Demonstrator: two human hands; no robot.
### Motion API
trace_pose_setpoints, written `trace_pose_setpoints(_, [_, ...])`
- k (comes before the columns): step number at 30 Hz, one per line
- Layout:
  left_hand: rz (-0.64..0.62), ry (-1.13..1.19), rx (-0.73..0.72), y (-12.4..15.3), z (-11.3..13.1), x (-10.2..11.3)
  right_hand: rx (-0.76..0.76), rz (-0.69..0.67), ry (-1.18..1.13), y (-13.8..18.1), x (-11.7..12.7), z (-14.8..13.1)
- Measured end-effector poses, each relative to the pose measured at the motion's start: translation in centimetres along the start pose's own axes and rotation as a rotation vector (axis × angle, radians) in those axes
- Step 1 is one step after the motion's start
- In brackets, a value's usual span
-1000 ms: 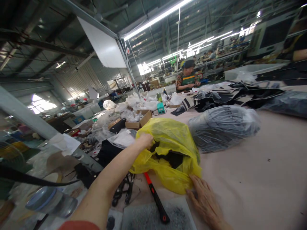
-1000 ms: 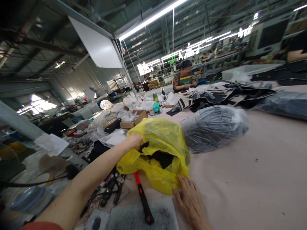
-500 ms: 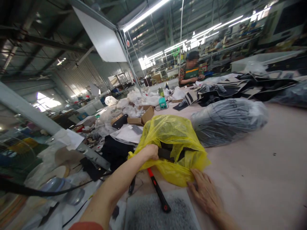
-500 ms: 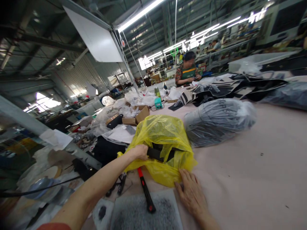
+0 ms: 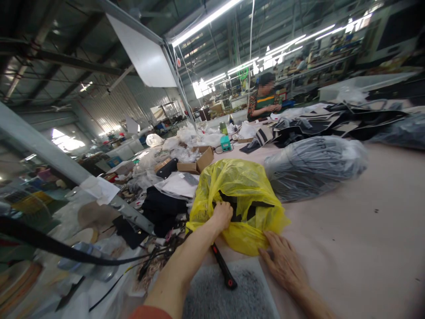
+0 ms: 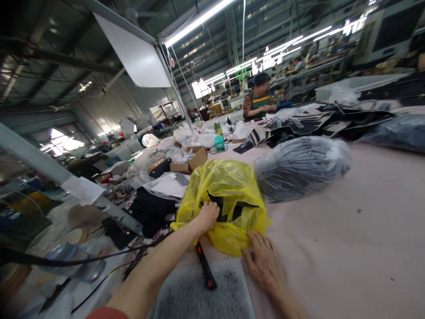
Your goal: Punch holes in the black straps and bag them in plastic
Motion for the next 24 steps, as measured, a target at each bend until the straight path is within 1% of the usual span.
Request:
trace_pose_setpoints(3, [0.028, 0.112, 0.042, -0.3, -0.9, 0.0, -0.009, -0.002, -0.003, 0.0, 0.1, 0.0])
trace_pose_setpoints(6, [0.076, 0.202, 0.082, -0.9, -2.6, 1.7, -0.01, 0.001, -0.015, -0.1, 0.2, -0.1])
trace_pose_setpoints(8, [0.15, 0.383, 0.128, -1.7, -3.8, 3.6, -0.005, 0.008, -0.02, -0.2, 0.4, -0.3])
trace_pose_setpoints(11, [0.299, 0.76, 0.227, -3.0, -5.2, 6.3, -0.01, 0.017, -0.019, -0.2, 0.5, -0.4])
trace_pose_setpoints(12, [0.34, 0.818, 0.246, -3.5, -5.3, 6.9, -0.011, 0.018, -0.017, -0.2, 0.5, -0.4])
trace_pose_setpoints(14, [0.377, 0.795, 0.24, -4.4, -4.9, 7.5, -0.009, 0.02, -0.011, -0.1, 0.6, -0.4])
trace_pose_setpoints(18, [0.312, 0.653, 0.072, -6.7, -2.1, 7.1, 0.001, 0.021, 0.005, -0.1, 0.5, -0.3])
trace_pose_setpoints(19, [0.307, 0.626, 0.053, -7.3, -1.5, 6.9, 0.004, 0.019, 0.008, -0.1, 0.5, -0.3])
trace_pose_setpoints(21, [0.36, 0.575, 0.078, -8.4, -0.9, 6.9, 0.009, 0.014, 0.014, -0.2, 0.3, -0.3])
trace_pose_setpoints(24, [0.439, 0.465, 0.169, -10.0, -1.2, 7.3, 0.009, 0.015, 0.017, 0.0, 0.1, -0.1])
Point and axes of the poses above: each hand's wrist, its own y-axis away from the middle knuckle, its own x-axis out of the back of the hand, z = x × y, the point moved 5 cm from there along -y, towards the middle knuckle, and after that the axes turned 3 degrees about -y, right-handed, at the moved point
